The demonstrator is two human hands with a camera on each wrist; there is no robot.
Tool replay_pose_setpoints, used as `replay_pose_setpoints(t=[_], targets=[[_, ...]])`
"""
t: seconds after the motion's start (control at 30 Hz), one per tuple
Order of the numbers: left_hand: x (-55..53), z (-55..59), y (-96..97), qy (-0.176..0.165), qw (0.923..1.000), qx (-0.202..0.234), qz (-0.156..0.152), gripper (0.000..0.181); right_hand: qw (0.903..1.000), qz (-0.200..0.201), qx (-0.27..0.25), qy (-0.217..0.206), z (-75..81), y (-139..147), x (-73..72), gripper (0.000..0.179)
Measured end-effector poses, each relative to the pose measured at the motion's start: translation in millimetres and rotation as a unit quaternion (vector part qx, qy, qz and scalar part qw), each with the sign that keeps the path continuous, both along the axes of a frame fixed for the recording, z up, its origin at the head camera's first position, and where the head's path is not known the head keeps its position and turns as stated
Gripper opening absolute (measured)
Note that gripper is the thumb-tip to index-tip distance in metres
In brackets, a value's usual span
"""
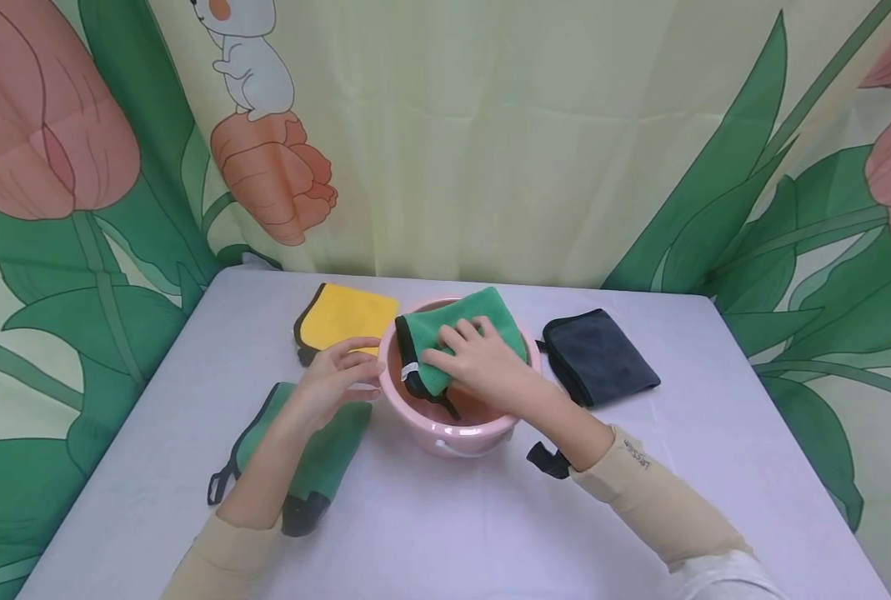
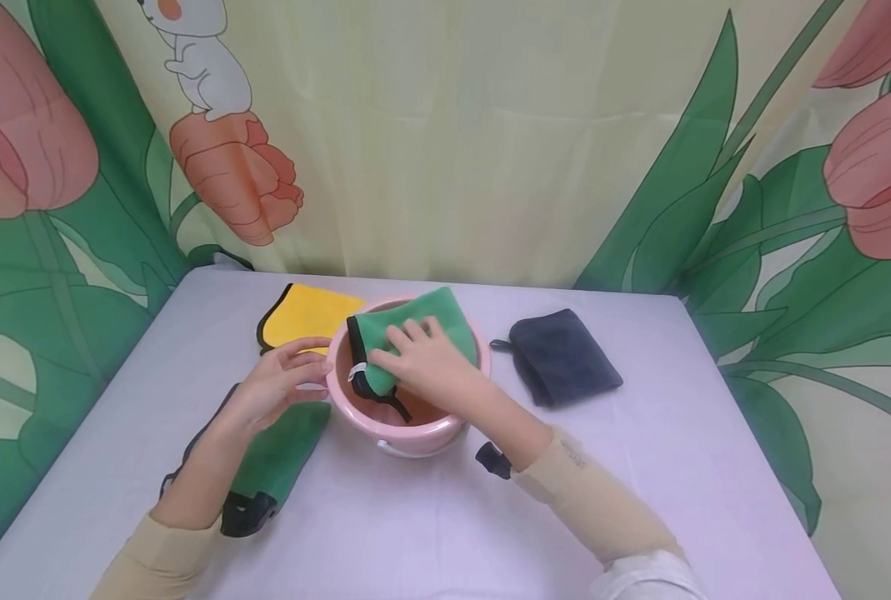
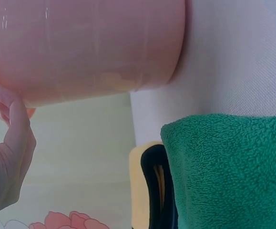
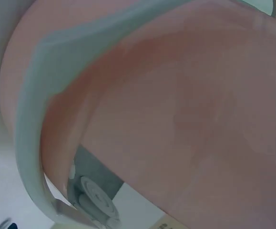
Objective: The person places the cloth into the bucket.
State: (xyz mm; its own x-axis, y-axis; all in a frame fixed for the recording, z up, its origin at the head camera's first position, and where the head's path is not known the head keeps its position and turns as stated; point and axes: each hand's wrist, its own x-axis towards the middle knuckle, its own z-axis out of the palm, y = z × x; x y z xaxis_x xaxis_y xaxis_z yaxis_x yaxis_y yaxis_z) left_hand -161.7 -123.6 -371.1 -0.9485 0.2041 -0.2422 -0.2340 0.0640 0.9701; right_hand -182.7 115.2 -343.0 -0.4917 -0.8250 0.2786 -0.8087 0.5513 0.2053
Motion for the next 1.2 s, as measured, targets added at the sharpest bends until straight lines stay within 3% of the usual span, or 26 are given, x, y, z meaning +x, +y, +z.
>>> replay_pose_setpoints(t=[0.33, 0.77, 1.2], targets=[[0.8, 0.8, 1.1, -0.002, 1.0, -0.006, 0.002, 0.052, 0.9935, -0.02, 0.082, -0.075, -2.5, -4.6, -1.1, 0.036], [1.2, 1.1, 1.6, -0.005, 1.0, -0.003, 0.005, 0.053, 0.9795, -0.019, 0.155, -0.126, -6.2, -9.5, 1.7, 0.038], [2.6, 3.4, 2.5, -0.006, 1.0, 0.002, 0.004, 0.052, 0.9755, -0.008, 0.194, -0.103, -12.2, -10.1, 1.2, 0.041]])
